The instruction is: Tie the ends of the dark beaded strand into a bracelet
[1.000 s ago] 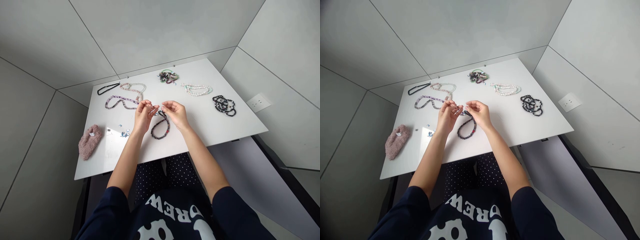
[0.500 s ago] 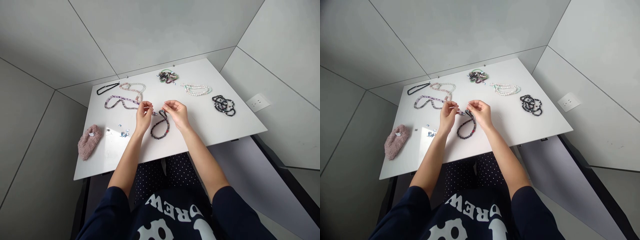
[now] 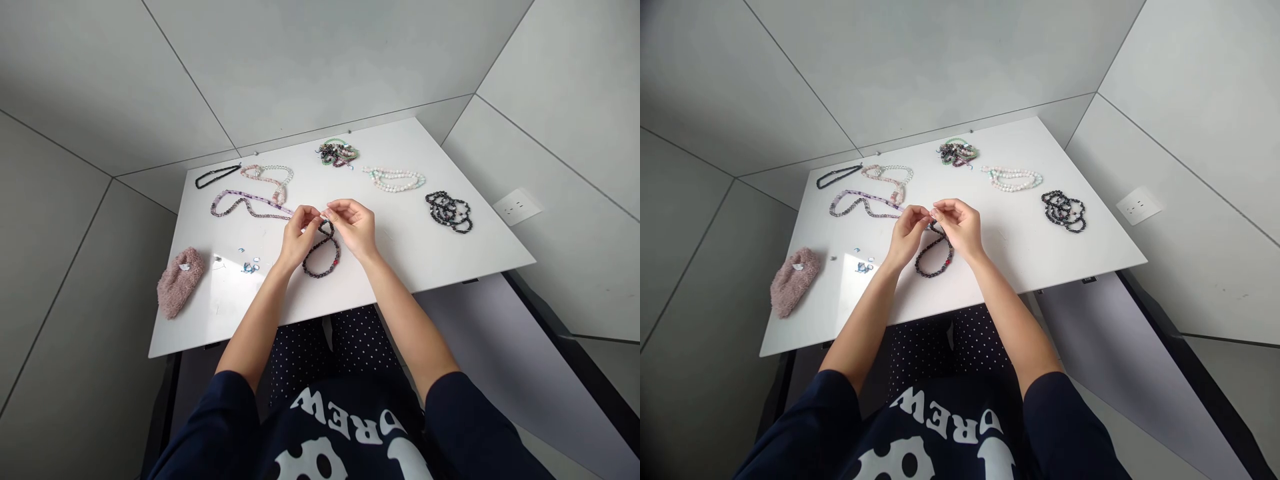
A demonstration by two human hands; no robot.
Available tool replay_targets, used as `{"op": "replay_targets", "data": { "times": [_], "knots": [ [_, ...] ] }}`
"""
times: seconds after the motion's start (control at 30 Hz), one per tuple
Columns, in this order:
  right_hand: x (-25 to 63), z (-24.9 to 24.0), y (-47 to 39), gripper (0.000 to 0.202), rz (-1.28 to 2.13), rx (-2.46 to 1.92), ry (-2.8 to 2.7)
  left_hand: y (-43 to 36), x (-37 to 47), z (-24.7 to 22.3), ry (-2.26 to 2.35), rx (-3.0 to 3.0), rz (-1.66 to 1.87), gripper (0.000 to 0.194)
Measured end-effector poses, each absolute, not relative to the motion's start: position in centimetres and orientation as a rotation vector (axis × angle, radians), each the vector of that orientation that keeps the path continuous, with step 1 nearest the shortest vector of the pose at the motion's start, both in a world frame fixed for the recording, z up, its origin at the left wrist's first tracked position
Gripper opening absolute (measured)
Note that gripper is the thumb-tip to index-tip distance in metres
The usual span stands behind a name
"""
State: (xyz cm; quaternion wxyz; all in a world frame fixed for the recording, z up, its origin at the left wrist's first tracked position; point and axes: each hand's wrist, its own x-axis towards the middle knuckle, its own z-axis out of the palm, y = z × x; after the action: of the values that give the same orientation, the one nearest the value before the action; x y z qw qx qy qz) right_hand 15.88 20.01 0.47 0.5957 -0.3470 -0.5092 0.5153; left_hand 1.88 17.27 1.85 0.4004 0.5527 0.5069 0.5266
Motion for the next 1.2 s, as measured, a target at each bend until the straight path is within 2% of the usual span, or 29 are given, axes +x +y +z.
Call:
{"op": "replay_targets", "data": {
  "times": [0.43, 0.7, 1.0, 1.2],
  "knots": [
    [15.9, 1.3, 19.4, 0.033, 1.136, -0.719, -1.219, 17.5, 1.8, 1.4, 1.151, 1.137, 1.256, 0.029],
    [15.7, 1.1, 19.3, 0.027, 1.134, -0.671, -1.242, 17.5, 2.2, 1.0, 1.192, 1.018, 1.357, 0.027],
    [15.9, 1.2, 19.6, 0.032, 1.182, -0.727, -1.166, 17.4, 2.6, 1.5, 1.229, 1.064, 1.550, 0.023],
    [16.0, 0.6, 20.3, 0.036, 1.293, -0.755, -1.069, 17.6, 2.3, 1.5, 1.130, 1.085, 1.524, 0.029]
  ]
}}
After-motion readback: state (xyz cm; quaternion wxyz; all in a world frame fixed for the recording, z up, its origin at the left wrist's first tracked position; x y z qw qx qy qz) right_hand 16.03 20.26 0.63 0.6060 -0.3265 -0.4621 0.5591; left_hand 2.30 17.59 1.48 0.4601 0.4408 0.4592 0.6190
